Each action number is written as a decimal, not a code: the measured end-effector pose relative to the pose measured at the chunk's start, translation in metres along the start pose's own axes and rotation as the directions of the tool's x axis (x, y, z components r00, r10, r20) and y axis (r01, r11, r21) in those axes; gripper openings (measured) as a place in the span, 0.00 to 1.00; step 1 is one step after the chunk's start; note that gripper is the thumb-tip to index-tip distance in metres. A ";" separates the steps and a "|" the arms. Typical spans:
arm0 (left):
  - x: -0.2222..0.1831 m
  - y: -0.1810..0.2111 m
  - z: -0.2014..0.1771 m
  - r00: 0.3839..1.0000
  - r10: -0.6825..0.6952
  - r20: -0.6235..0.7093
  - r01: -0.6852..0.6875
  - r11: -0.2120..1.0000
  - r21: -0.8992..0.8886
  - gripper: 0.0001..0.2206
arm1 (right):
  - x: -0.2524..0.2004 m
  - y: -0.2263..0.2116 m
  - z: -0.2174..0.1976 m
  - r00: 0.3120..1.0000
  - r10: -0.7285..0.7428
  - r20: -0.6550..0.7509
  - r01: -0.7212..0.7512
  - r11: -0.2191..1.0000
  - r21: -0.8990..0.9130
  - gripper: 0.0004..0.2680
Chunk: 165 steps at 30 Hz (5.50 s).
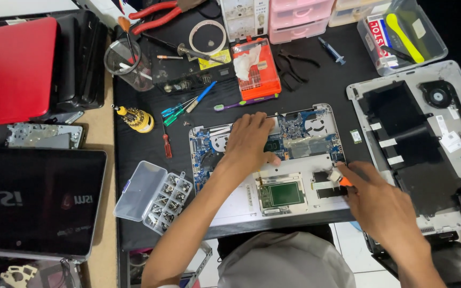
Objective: The person works on a disassembled laptop on a repair bench, using a screwdriver to unscrew and reposition components on the exposed motherboard. They lift the motherboard aside, pick small screws from a parts organizer, and continue driving screws on the laptop chassis.
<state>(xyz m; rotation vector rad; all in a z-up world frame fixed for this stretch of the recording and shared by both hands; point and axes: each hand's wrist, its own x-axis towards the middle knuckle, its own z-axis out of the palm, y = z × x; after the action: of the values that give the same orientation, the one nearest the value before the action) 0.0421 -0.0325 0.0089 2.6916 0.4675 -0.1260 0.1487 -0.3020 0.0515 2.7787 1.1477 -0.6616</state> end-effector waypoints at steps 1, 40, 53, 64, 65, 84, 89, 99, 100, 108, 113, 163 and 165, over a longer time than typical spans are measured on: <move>-0.001 -0.002 -0.001 1.000 0.002 0.000 -0.002 1.000 0.002 0.36 | 0.000 0.000 0.010 1.000 0.001 -0.002 -0.001 1.000 0.002 0.22; -0.022 0.076 0.044 0.871 0.458 -0.179 -0.382 0.859 0.342 0.29 | -0.005 -0.005 0.055 0.848 0.154 -0.507 0.220 0.767 0.602 0.04; -0.002 0.076 0.051 0.833 0.524 -0.176 -0.445 0.825 0.349 0.24 | -0.005 -0.001 0.069 0.823 0.149 -0.549 0.265 0.752 0.603 0.05; 0.016 0.061 0.059 0.690 0.645 -0.328 -0.546 0.761 0.350 0.16 | -0.001 -0.009 0.090 0.661 0.099 -0.744 0.281 0.887 0.367 0.07; 0.017 0.059 0.059 0.707 0.643 -0.296 -0.561 0.764 0.318 0.19 | -0.001 -0.010 0.090 0.653 0.097 -0.751 0.284 0.888 0.362 0.06; -0.011 0.057 0.037 0.766 0.598 -0.236 -0.502 0.786 0.361 0.12 | -0.001 -0.006 0.095 0.650 0.090 -0.755 0.280 0.895 0.347 0.05; -0.031 0.051 0.042 0.795 0.548 -0.260 -0.441 0.816 0.374 0.16 | -0.002 -0.003 0.091 0.709 0.099 -0.698 0.252 0.889 0.383 0.07; -0.075 0.055 0.073 0.856 0.221 -0.467 -0.016 0.915 0.402 0.31 | 0.009 -0.013 0.064 0.742 -0.224 -0.632 0.296 0.955 0.009 0.19; -0.083 0.057 0.071 0.857 0.213 -0.469 -0.006 0.915 0.404 0.31 | 0.010 -0.013 0.060 0.740 -0.232 -0.631 0.306 0.952 0.008 0.19; -0.100 0.054 0.078 0.904 -0.075 -0.420 0.284 0.841 0.460 0.38 | 0.019 -0.028 0.041 0.795 -0.264 -0.546 0.287 0.957 -0.044 0.22; -0.108 0.046 0.069 0.917 -0.056 -0.396 0.229 0.885 0.406 0.35 | 0.029 -0.030 0.046 0.907 -0.186 -0.377 0.115 0.972 -0.205 0.23; -0.159 0.004 0.038 0.785 -0.370 -0.496 0.563 0.761 0.322 0.28 | 0.014 -0.044 0.016 0.966 -0.064 -0.249 0.072 0.997 0.023 0.22; -0.162 0.008 0.031 0.824 -0.491 -0.284 0.548 0.818 0.176 0.56 | 0.013 -0.039 0.022 0.931 -0.102 -0.350 0.121 0.992 0.033 0.23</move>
<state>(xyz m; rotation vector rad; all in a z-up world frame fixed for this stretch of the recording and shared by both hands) -0.1079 -0.1012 0.0088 2.7511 1.3501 -0.0294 0.1218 -0.2703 0.0300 2.9763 1.3724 -0.2090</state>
